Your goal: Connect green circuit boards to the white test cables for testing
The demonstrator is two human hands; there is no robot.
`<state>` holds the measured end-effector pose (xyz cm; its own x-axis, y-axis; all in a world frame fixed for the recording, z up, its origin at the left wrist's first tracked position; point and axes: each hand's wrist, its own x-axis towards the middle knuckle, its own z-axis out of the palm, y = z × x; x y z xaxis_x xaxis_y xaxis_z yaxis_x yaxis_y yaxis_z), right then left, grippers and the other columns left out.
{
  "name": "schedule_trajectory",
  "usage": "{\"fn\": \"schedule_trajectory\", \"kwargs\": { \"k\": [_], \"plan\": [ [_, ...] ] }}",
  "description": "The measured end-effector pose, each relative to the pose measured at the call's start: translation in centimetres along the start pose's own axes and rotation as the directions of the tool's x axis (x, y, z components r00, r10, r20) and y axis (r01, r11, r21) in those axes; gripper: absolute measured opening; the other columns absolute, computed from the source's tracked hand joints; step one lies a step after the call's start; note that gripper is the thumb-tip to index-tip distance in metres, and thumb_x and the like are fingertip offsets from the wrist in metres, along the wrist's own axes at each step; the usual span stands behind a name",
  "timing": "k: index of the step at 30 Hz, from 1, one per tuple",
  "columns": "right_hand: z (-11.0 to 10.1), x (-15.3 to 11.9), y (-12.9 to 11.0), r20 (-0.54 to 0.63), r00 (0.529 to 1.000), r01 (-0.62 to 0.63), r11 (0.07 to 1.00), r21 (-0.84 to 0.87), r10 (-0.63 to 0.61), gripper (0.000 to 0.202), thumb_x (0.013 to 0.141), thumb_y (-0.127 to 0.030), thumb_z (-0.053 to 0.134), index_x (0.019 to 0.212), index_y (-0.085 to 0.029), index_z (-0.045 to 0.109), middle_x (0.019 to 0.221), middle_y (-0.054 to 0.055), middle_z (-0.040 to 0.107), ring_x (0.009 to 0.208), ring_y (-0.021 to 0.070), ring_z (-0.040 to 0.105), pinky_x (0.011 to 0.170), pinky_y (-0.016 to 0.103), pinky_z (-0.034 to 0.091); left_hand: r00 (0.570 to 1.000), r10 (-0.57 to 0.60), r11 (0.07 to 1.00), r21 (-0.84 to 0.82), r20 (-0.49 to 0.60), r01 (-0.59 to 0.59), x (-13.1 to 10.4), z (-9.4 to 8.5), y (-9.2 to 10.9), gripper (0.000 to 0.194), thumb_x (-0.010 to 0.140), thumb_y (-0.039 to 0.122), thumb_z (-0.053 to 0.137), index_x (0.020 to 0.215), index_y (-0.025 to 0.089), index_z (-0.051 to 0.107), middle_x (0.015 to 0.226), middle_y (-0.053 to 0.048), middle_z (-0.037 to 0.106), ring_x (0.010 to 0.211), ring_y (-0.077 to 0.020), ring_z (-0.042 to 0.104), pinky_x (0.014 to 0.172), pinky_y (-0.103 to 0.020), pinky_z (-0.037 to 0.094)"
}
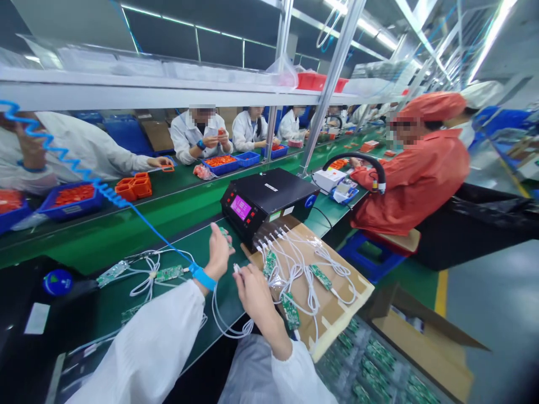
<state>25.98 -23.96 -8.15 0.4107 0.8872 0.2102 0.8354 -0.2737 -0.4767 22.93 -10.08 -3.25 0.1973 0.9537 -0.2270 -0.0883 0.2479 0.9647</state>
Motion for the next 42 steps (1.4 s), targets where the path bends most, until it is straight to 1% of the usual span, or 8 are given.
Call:
{"fn": "schedule_trajectory", "kwargs": {
  "k": [2,4,8,12,15,24,30,42],
  "plan": [
    [0.1,-0.5,0.1,0.046,0.999,0.007,1.0,0.001,-0.007,0.021,0.106,-0.023,0.051,0.098,-0.018,0.07,0.101,0.009,0.07,0.099,0.0246,0.068,0.089,0.035,0.053,0.997,0.02,0.995,-0.092,-0.077,-0.027,1.4,-0.7,1.1,0.054,0.108,0.064,0.02,0.088,0.021,0.047,0.062,0.005,0.044,0.047,-0.0098,0.043,0.04,-0.018,0.031],
    [0.1,-1.1,0.3,0.081,0.997,0.0,1.0,0.021,-0.001,0.017,0.101,-0.023,0.061,0.114,-0.016,0.069,0.11,0.011,0.07,0.106,0.0259,0.069,0.094,0.036,0.054,0.999,0.003,1.0,-0.016,0.048,-0.002,2.1,-1.6,1.6,0.056,0.106,0.067,0.025,0.088,0.02,0.05,0.06,0.004,0.047,0.045,-0.0099,0.043,0.039,-0.018,0.032],
    [-1.9,-1.7,1.7,0.038,0.999,0.02,0.997,0.076,-0.023,0.07,0.088,-0.028,0.079,0.15,-0.016,0.05,0.13,0.015,0.064,0.122,0.0301,0.064,0.103,0.04,0.054,0.946,-0.145,0.958,0.28,0.29,0.061,0.7,-2.3,0.6,0.062,0.101,0.073,0.036,0.086,0.016,0.057,0.057,0.0,0.056,0.045,-0.0131,0.054,0.044,-0.022,0.044],
    [-4.8,-0.3,4.3,-0.168,0.972,-0.171,0.985,-0.027,0.164,0.037,0.102,-0.034,0.057,0.134,-0.015,0.062,0.12,0.018,0.066,0.113,0.0329,0.065,0.094,0.044,0.054,0.873,-0.22,0.949,0.302,0.435,0.089,-1.9,-0.7,-0.5,0.052,0.106,0.063,0.035,0.104,0.016,0.059,0.057,0.001,0.056,0.058,-0.0184,0.068,0.059,-0.027,0.057],
    [-5.5,1.3,6.6,-0.128,0.955,-0.28,0.955,-0.094,0.267,0.025,0.102,-0.026,0.053,0.112,-0.011,0.07,0.105,0.019,0.072,0.101,0.0325,0.068,0.087,0.041,0.052,0.83,-0.233,0.949,0.304,0.507,0.08,-3.3,0.8,-0.4,0.047,0.109,0.058,0.033,0.118,0.019,0.058,0.06,0.002,0.056,0.059,-0.0182,0.068,0.059,-0.027,0.057],
    [-7.6,0.1,9.2,-0.1,0.979,-0.092,0.819,0.566,0.179,0.045,0.101,-0.057,0.049,0.103,-0.019,0.072,0.091,0.006,0.074,0.084,0.0211,0.066,0.078,0.032,0.049,0.787,-0.001,0.893,0.356,0.616,-0.278,-4.2,3.6,-2.1,0.041,0.106,0.057,0.037,0.104,0.023,0.059,0.081,0.001,0.062,0.063,-0.0134,0.06,0.063,-0.026,0.049],
    [-7.4,-0.2,9.5,-0.118,0.971,-0.05,0.657,0.753,0.209,0.046,0.097,-0.064,0.053,0.099,-0.02,0.067,0.084,0.003,0.067,0.084,0.019,0.065,0.084,0.033,0.054,0.671,0.108,0.807,0.33,0.733,-0.49,-5.9,4.8,-2.9,0.042,0.103,0.062,0.043,0.103,0.023,0.058,0.088,0.0,0.068,0.085,-0.0177,0.063,0.081,-0.028,0.047],
    [-7.0,-0.8,9.1,-0.133,0.965,-0.067,0.706,0.705,0.224,0.045,0.1,-0.061,0.047,0.081,-0.022,0.057,0.074,-0.002,0.057,0.069,0.0163,0.054,0.068,0.028,0.046,0.699,0.162,0.72,0.401,0.697,-0.567,-7.3,5.8,-3.2,0.028,0.107,0.05,0.039,0.109,0.026,0.054,0.069,0.003,0.062,0.071,-0.0211,0.064,0.072,-0.03,0.04]
  ]
}}
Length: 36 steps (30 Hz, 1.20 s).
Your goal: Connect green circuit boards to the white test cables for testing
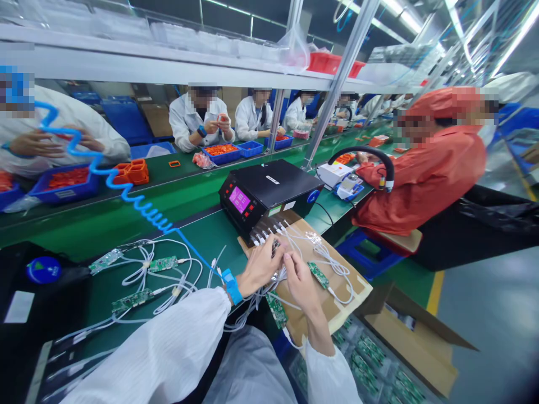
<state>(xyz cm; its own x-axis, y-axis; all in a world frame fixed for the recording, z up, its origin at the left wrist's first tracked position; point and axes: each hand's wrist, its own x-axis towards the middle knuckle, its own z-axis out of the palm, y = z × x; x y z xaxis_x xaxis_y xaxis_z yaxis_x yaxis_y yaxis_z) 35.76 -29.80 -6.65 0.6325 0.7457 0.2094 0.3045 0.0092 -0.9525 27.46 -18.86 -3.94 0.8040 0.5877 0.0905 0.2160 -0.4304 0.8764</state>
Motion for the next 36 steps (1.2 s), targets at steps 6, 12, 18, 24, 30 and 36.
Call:
{"fn": "schedule_trajectory", "kwargs": {
  "k": [6,12,18,24,30,36],
  "plan": [
    [-0.7,0.2,0.9,0.01,0.999,-0.039,0.999,-0.018,0.039,0.047,0.097,-0.063,0.048,0.08,-0.021,0.061,0.073,0.0,0.06,0.071,0.0172,0.054,0.068,0.028,0.046,0.999,-0.026,0.989,0.147,-0.022,0.029,-0.3,1.0,0.2,0.03,0.107,0.051,0.039,0.108,0.026,0.055,0.081,-0.001,0.067,0.08,-0.0242,0.066,0.075,-0.031,0.04],
    [-0.9,-0.3,0.4,0.018,0.999,-0.049,0.998,-0.027,0.049,0.041,0.096,-0.054,0.043,0.088,-0.021,0.065,0.091,0.007,0.07,0.088,0.0228,0.064,0.081,0.033,0.051,0.993,-0.057,0.994,0.091,-0.108,0.067,0.5,1.3,-0.4,0.032,0.108,0.051,0.036,0.103,0.025,0.053,0.09,-0.005,0.071,0.088,-0.0262,0.07,0.075,-0.032,0.042],
    [0.5,-2.6,0.6,0.155,0.988,0.015,0.998,-0.063,-0.005,0.039,0.104,-0.052,0.041,0.093,-0.022,0.062,0.094,0.006,0.069,0.089,0.0212,0.064,0.084,0.033,0.05,0.985,-0.017,1.0,0.001,-0.174,0.018,0.3,0.1,-0.8,0.031,0.107,0.053,0.036,0.107,0.026,0.052,0.074,0.0,0.062,0.072,-0.0234,0.065,0.07,-0.032,0.039],
    [2.0,-3.6,1.7,0.16,0.983,0.13,0.945,-0.3,-0.085,0.037,0.105,-0.051,0.048,0.083,-0.023,0.058,0.078,0.001,0.064,0.076,0.0197,0.059,0.074,0.031,0.044,0.98,-0.1,0.969,-0.241,-0.172,0.056,0.3,-0.3,-0.6,0.045,0.103,0.067,0.036,0.099,0.026,0.054,0.065,0.005,0.058,0.057,-0.0183,0.062,0.061,-0.029,0.042],
    [3.0,-3.8,2.0,0.26,0.926,0.36,0.84,-0.405,-0.272,0.024,0.105,-0.028,0.05,0.089,-0.022,0.066,0.088,0.004,0.071,0.086,0.0212,0.063,0.091,0.035,0.043,0.974,-0.076,0.927,-0.375,-0.214,-0.01,0.3,-0.4,-0.9,0.047,0.103,0.068,0.037,0.097,0.025,0.053,0.067,0.006,0.057,0.05,-0.0131,0.057,0.056,-0.026,0.043],
    [3.1,-4.0,1.1,0.264,0.897,0.439,0.792,-0.424,-0.356,0.025,0.109,-0.027,0.046,0.092,-0.023,0.064,0.087,0.002,0.069,0.084,0.0198,0.063,0.089,0.034,0.043,0.908,-0.15,0.794,-0.596,-0.39,-0.124,-0.3,-1.4,-0.1,0.042,0.105,0.062,0.037,0.101,0.023,0.052,0.066,0.006,0.053,0.049,-0.0101,0.048,0.052,-0.023,0.039]
  ]
}}
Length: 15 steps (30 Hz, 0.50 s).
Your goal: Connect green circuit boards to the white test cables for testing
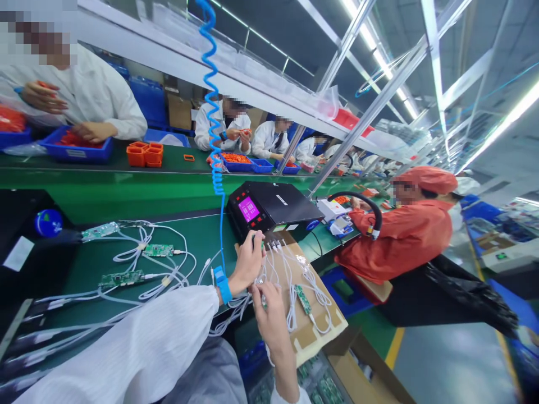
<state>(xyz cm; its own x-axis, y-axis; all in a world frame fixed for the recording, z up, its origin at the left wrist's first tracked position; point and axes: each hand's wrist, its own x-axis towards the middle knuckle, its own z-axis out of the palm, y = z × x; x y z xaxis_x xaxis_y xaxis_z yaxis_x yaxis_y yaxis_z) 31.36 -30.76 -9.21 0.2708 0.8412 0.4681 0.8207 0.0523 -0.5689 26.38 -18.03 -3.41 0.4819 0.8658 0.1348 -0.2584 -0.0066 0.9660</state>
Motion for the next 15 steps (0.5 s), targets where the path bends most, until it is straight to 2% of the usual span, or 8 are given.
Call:
{"fn": "schedule_trajectory", "kwargs": {
  "k": [4,7,10,12,14,15],
  "plan": [
    [-0.5,0.4,-0.8,-0.007,0.996,0.089,0.995,-0.053,-0.089,0.025,0.109,-0.025,0.045,0.09,-0.023,0.062,0.084,0.001,0.067,0.081,0.0189,0.062,0.088,0.034,0.044,0.999,0.034,0.995,-0.089,-0.037,-0.037,-0.5,-0.4,1.0,0.043,0.104,0.063,0.04,0.102,0.023,0.054,0.066,0.006,0.052,0.048,-0.0092,0.047,0.05,-0.021,0.039],
    [-0.8,0.8,-1.4,-0.042,0.992,0.115,0.989,-0.089,-0.119,0.022,0.109,-0.024,0.046,0.094,-0.023,0.062,0.086,0.002,0.068,0.082,0.0195,0.061,0.086,0.034,0.044,0.995,0.042,0.988,-0.144,-0.096,-0.056,-0.7,-0.4,1.0,0.045,0.104,0.065,0.04,0.102,0.023,0.054,0.064,0.006,0.052,0.047,-0.0094,0.049,0.048,-0.02,0.04],
    [-1.0,0.6,-1.9,-0.026,0.991,0.124,0.984,-0.125,-0.128,0.019,0.109,-0.025,0.048,0.097,-0.023,0.062,0.086,0.002,0.067,0.082,0.0199,0.061,0.086,0.035,0.044,0.988,0.015,0.971,-0.234,-0.156,-0.052,0.3,-0.6,0.8,0.047,0.102,0.068,0.041,0.1,0.022,0.053,0.062,0.007,0.051,0.043,-0.0093,0.048,0.044,-0.02,0.039],
    [-0.9,0.2,-1.8,0.039,0.989,0.149,0.979,-0.142,-0.145,0.019,0.109,-0.025,0.049,0.096,-0.023,0.062,0.086,0.002,0.067,0.084,0.0203,0.061,0.089,0.037,0.044,0.965,0.002,0.954,-0.288,-0.263,-0.08,1.8,-1.4,1.3,0.049,0.102,0.07,0.039,0.098,0.022,0.051,0.059,0.007,0.05,0.041,-0.0096,0.046,0.042,-0.02,0.037],
    [-0.5,-0.3,-1.4,0.092,0.982,0.175,0.973,-0.152,-0.162,0.019,0.109,-0.025,0.049,0.094,-0.023,0.061,0.087,0.002,0.067,0.085,0.0206,0.061,0.09,0.038,0.044,0.909,-0.003,0.932,-0.331,-0.416,-0.148,3.5,-2.6,2.5,0.051,0.102,0.072,0.035,0.096,0.023,0.049,0.057,0.007,0.049,0.039,-0.0105,0.045,0.039,-0.02,0.034],
    [-0.2,-0.4,-1.0,0.099,0.982,0.175,0.972,-0.159,-0.161,0.02,0.109,-0.025,0.048,0.093,-0.023,0.06,0.087,0.002,0.067,0.085,0.0208,0.061,0.09,0.039,0.045,0.89,0.017,0.924,-0.334,-0.456,-0.189,4.3,-3.3,3.2,0.051,0.102,0.071,0.035,0.096,0.023,0.049,0.057,0.007,0.049,0.039,-0.0107,0.047,0.039,-0.02,0.034]
  ]
}}
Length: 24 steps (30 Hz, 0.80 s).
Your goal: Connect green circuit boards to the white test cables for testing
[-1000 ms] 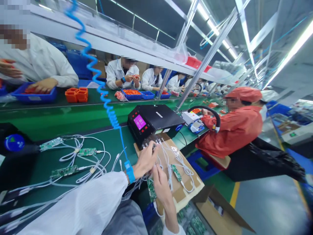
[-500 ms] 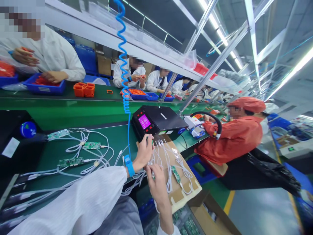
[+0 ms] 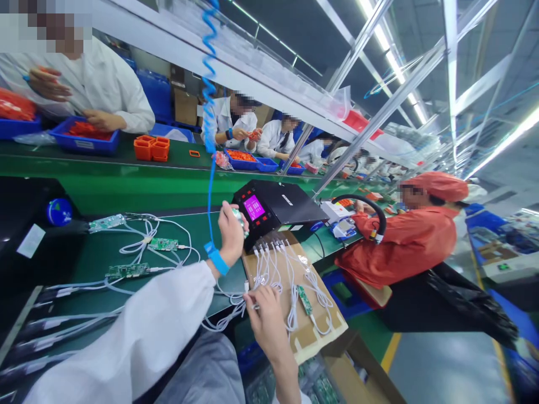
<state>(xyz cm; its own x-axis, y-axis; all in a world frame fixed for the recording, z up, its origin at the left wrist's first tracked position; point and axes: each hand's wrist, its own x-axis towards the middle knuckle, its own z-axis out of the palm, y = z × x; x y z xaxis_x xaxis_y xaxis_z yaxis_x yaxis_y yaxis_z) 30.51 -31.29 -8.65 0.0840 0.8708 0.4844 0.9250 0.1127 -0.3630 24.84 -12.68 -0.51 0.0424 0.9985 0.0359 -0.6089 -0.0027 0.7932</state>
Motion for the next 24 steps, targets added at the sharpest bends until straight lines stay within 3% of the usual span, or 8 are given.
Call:
{"fn": "schedule_trajectory", "kwargs": {
  "k": [2,5,9,11,13,17,20,24],
  "plan": [
    [0.6,0.0,0.5,-0.011,0.999,-0.038,0.999,-0.029,0.038,0.019,0.109,-0.025,0.047,0.095,-0.023,0.06,0.087,0.002,0.067,0.084,0.0217,0.062,0.089,0.04,0.047,0.995,0.044,0.998,0.035,0.088,-0.048,1.3,-0.1,1.4,0.05,0.102,0.071,0.04,0.097,0.022,0.051,0.059,0.006,0.052,0.04,-0.01,0.049,0.04,-0.02,0.035],
    [0.6,0.7,1.2,0.041,0.996,-0.078,0.994,-0.075,0.081,0.014,0.103,-0.036,0.06,0.107,-0.023,0.063,0.097,0.006,0.069,0.094,0.027,0.064,0.089,0.046,0.051,0.97,-0.077,0.981,0.189,0.231,0.032,0.8,-0.4,2.6,0.053,0.1,0.072,0.042,0.094,0.021,0.054,0.059,0.005,0.053,0.039,-0.0095,0.049,0.039,-0.02,0.035],
    [-1.1,0.1,1.6,0.118,0.99,-0.065,0.996,-0.053,0.071,0.066,0.082,-0.052,0.085,0.135,-0.025,0.057,0.135,0.015,0.061,0.132,0.038,0.055,0.106,0.056,0.051,0.888,-0.332,0.859,0.491,0.318,0.145,-1.8,-0.9,2.0,0.054,0.1,0.073,0.043,0.091,0.021,0.055,0.058,0.003,0.055,0.039,-0.0119,0.052,0.04,-0.022,0.038],
    [-1.9,-1.0,2.0,0.113,0.987,-0.113,0.993,-0.045,0.117,0.073,0.078,-0.05,0.089,0.139,-0.028,0.055,0.138,0.014,0.059,0.131,0.038,0.055,0.106,0.057,0.052,0.829,-0.426,0.801,0.578,0.363,0.158,-2.9,-1.1,1.4,0.055,0.097,0.076,0.045,0.09,0.022,0.054,0.058,0.003,0.056,0.038,-0.0134,0.052,0.04,-0.024,0.04],
    [-2.3,-2.1,2.7,0.103,0.98,-0.17,0.985,-0.031,0.172,0.057,0.084,-0.043,0.085,0.133,-0.029,0.06,0.131,0.013,0.061,0.12,0.0342,0.062,0.101,0.054,0.055,0.783,-0.489,0.77,0.612,0.385,0.18,-3.6,-1.1,0.8,0.056,0.093,0.079,0.05,0.088,0.024,0.051,0.059,0.003,0.055,0.037,-0.0153,0.052,0.038,-0.027,0.041],
    [-2.4,-2.8,3.7,0.06,0.966,-0.254,0.966,0.041,0.251,0.016,0.103,-0.028,0.058,0.116,-0.025,0.066,0.115,0.01,0.063,0.104,0.0257,0.068,0.091,0.042,0.059,0.701,-0.576,0.737,0.637,0.42,0.225,-4.6,-1.2,-0.2,0.055,0.083,0.078,0.066,0.086,0.025,0.049,0.053,0.004,0.054,0.035,-0.0173,0.053,0.036,-0.027,0.037],
    [-2.5,-2.5,3.8,0.042,0.962,-0.272,0.957,0.1,0.269,0.017,0.106,-0.028,0.049,0.109,-0.024,0.065,0.106,0.008,0.064,0.091,0.0217,0.069,0.083,0.036,0.059,0.62,-0.607,0.717,0.678,0.497,0.16,-5.1,-1.3,-0.6,0.051,0.078,0.066,0.079,0.096,0.025,0.055,0.045,0.007,0.052,0.032,-0.0184,0.052,0.035,-0.026,0.033],
    [-2.5,-2.6,3.7,0.086,0.952,-0.299,0.952,0.065,0.293,0.016,0.103,-0.039,0.06,0.1,-0.024,0.065,0.102,0.007,0.065,0.083,0.0217,0.068,0.076,0.035,0.056,0.552,-0.626,0.673,0.739,0.551,0.025,-5.4,-1.4,-1.0,0.038,0.086,0.054,0.071,0.103,0.024,0.055,0.045,0.006,0.055,0.036,-0.0211,0.057,0.038,-0.026,0.037]
  ]
}}
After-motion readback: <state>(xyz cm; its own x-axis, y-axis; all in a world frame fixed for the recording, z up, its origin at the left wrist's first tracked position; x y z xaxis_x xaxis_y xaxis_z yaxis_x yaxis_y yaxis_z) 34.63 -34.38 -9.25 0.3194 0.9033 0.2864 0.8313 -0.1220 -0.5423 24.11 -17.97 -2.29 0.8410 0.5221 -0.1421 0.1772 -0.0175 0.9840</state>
